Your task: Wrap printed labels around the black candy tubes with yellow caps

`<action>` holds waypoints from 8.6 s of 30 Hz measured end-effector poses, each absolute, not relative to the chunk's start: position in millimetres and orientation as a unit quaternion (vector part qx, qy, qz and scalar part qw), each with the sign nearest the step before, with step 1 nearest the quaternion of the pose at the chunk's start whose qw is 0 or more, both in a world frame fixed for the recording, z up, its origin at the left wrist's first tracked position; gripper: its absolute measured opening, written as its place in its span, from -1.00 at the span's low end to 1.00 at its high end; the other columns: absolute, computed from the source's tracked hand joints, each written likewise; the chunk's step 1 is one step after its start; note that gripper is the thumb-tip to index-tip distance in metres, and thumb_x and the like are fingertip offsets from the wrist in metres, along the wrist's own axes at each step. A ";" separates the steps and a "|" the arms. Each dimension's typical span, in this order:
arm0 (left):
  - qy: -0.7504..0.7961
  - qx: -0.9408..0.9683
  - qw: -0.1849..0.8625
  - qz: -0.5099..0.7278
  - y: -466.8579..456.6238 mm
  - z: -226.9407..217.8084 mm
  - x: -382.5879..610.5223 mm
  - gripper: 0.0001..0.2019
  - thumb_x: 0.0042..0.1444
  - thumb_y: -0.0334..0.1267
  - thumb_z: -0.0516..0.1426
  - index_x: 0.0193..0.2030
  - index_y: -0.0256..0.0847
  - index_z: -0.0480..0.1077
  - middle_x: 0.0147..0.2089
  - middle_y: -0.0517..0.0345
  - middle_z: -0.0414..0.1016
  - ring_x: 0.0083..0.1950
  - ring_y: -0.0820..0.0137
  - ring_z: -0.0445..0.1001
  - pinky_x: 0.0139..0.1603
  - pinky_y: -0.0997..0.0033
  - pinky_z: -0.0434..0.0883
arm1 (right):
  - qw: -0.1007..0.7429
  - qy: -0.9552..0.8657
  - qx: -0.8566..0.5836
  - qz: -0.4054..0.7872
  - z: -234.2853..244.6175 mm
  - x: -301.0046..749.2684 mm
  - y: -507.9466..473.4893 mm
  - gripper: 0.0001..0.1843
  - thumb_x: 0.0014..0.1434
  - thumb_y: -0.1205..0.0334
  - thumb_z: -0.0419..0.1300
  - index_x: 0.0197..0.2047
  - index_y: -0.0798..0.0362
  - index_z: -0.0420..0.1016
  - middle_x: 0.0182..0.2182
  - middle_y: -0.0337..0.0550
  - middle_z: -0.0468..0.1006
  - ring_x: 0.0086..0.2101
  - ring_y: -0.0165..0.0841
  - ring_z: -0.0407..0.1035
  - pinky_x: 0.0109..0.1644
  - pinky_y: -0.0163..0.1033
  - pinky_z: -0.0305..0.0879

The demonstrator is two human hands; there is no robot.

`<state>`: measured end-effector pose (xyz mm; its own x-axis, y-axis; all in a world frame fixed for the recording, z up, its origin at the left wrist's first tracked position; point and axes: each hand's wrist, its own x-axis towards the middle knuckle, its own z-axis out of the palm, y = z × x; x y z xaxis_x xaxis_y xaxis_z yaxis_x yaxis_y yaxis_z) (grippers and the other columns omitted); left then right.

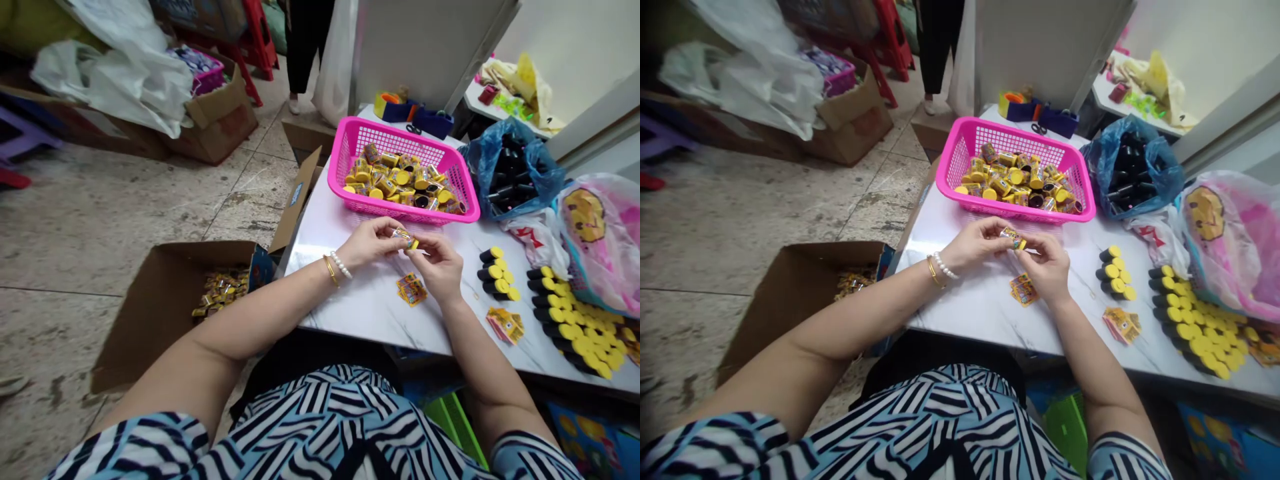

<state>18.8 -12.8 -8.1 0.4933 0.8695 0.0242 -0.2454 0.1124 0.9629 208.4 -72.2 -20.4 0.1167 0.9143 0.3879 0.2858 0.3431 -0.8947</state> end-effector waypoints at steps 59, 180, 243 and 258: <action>0.257 0.535 0.695 0.405 -3.1 -13.9 16.1 -0.53 -0.05 -0.09 0.51 -0.08 -0.30 0.57 -0.15 0.05 0.65 -0.19 0.39 0.60 -0.12 0.36 0.49 | 0.520 -0.747 -0.413 0.031 -16.5 222.7 -70.1 -0.58 0.20 0.38 0.36 0.12 -0.08 0.55 -0.06 -0.10 0.66 -0.07 -0.22 0.60 0.06 -0.01 0.66; 0.297 0.441 0.811 0.245 -18.1 -9.4 24.8 -0.50 0.21 0.16 0.31 -0.39 -0.33 0.44 -0.60 0.20 0.45 -0.70 0.60 0.32 -0.70 0.61 0.17 | 0.518 -0.651 -0.394 0.391 -20.0 226.0 -72.9 -0.76 0.11 0.23 0.51 -0.12 -0.17 0.74 -0.24 -0.21 0.45 -0.36 -0.40 0.49 -0.41 -0.26 0.62; 0.239 0.397 0.837 0.292 -25.1 -12.4 31.0 -0.62 0.16 -0.05 0.41 -0.21 -0.38 0.49 -0.41 0.15 0.54 -0.49 0.54 0.51 -0.49 0.60 0.36 | 0.552 -0.657 -0.465 0.219 -28.8 226.5 -66.2 -0.83 0.11 0.13 0.52 -0.34 0.00 0.69 -0.42 -0.23 0.51 -0.41 -0.39 0.45 -0.38 -0.26 0.46; 0.220 0.301 0.879 0.297 -18.9 -14.5 27.2 -0.71 0.07 -0.26 0.45 -0.21 -0.45 0.55 -0.38 0.12 0.51 -0.49 0.65 0.36 -0.48 0.69 0.29 | 0.550 -0.605 -0.417 0.397 -22.5 218.0 -63.3 -0.67 0.18 0.12 0.45 -0.04 -0.03 0.52 -0.29 -0.25 0.62 -0.40 -0.38 0.55 -0.31 -0.21 0.62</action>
